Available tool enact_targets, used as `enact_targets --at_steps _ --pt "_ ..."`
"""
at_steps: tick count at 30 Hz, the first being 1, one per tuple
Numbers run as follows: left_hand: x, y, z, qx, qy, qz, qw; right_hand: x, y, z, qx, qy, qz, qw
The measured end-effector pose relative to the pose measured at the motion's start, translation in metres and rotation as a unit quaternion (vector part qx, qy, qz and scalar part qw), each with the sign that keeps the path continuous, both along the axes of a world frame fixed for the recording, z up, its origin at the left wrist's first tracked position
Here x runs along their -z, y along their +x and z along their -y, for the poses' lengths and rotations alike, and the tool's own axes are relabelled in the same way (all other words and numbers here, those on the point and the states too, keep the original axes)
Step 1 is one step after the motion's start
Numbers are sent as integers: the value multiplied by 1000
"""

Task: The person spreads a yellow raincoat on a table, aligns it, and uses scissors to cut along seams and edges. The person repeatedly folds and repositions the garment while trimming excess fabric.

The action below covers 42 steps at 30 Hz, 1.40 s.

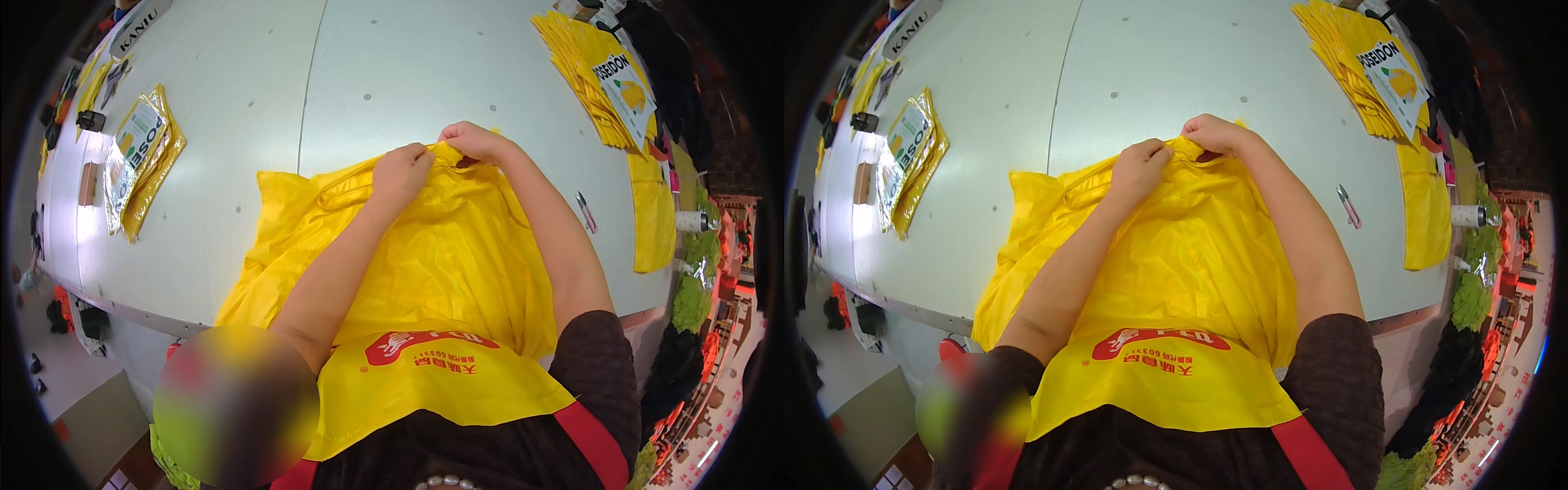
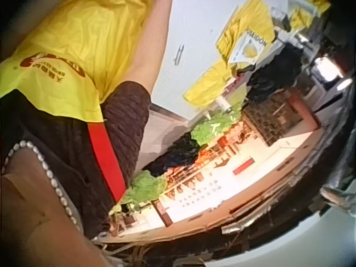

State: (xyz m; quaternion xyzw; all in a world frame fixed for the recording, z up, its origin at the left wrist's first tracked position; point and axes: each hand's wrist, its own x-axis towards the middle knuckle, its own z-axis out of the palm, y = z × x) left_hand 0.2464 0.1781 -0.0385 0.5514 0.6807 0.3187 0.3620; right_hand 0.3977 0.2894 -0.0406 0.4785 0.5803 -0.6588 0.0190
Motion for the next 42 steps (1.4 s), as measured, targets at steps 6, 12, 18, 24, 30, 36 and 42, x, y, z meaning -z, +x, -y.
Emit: enact_targets --at_steps 6,12,18,24,30,36,42 --pt "22 -10 12 -42 46 -14 998 2 2 9 135 -87 -89 983" --pt "40 -2 16 109 208 -161 958 -20 -12 45 -26 257 -2 966" --pt "32 1 18 125 238 -132 954 -21 -3 40 -49 340 82 936" --pt "35 15 31 53 327 -35 943 -22 3 36 -10 269 43 962" --pt "30 14 12 259 309 -75 912 -28 -6 53 -109 375 78 917" --pt "29 7 -5 252 246 -13 936 -21 29 68 25 428 -38 902" --pt "30 -6 2 205 341 -136 907 4 71 72 -75 590 18 804"
